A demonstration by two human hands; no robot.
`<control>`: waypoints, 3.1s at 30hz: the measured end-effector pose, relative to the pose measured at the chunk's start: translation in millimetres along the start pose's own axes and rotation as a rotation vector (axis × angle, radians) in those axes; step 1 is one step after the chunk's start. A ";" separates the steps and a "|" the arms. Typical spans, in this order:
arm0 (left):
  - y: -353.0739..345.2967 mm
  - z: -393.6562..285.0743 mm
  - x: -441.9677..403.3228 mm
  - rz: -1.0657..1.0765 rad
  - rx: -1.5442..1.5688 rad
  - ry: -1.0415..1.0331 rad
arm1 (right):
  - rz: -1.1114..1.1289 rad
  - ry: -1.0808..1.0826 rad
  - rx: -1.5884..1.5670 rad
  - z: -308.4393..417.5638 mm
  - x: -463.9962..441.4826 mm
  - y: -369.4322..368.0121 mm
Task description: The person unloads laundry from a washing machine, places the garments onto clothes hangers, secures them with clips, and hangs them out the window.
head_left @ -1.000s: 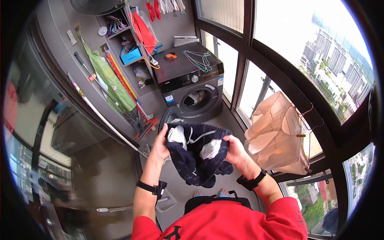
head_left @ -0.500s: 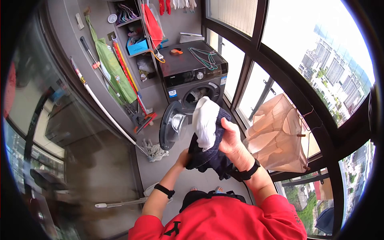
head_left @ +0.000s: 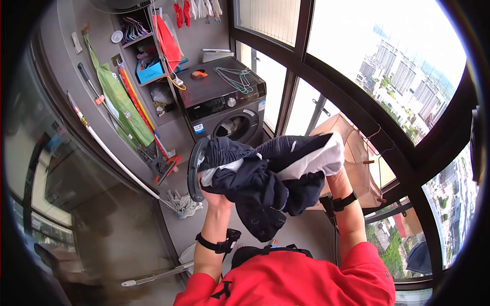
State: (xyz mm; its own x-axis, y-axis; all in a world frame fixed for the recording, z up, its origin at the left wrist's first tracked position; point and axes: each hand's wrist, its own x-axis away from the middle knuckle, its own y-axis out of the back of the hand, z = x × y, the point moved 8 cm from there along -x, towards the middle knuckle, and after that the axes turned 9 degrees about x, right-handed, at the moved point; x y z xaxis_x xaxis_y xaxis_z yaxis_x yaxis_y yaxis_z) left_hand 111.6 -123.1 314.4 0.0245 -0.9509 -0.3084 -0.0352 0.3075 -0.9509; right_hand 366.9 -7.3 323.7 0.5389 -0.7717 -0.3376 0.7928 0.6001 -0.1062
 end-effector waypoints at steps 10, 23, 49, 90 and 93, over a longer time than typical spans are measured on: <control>-87.4 51.4 37.6 0.535 -1.131 1.511 | 0.718 -0.046 1.277 56.8 -16.2 -79.8; 115.7 -0.7 44.0 0.707 -2.650 0.719 | 0.704 0.149 1.754 -53.5 15.3 -45.3; 90.1 -19.4 23.8 0.429 -3.069 0.302 | 0.488 0.282 1.852 -102.5 23.0 -55.4; 73.7 -38.2 32.4 -0.454 -0.510 0.433 | -0.055 -0.379 0.055 -147.1 56.3 -118.5; 74.5 -45.4 37.0 -0.521 -0.389 0.391 | 0.009 -0.299 0.199 -141.1 40.0 -143.3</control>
State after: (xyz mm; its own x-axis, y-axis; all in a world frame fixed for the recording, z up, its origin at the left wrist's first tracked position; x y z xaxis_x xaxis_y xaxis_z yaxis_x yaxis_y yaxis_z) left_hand 64.6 -137.0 233.4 -0.2188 -0.9352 0.2785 -0.4675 -0.1501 -0.8712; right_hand 234.7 -94.4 193.5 0.5822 -0.8118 -0.0456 0.8117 0.5771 0.0901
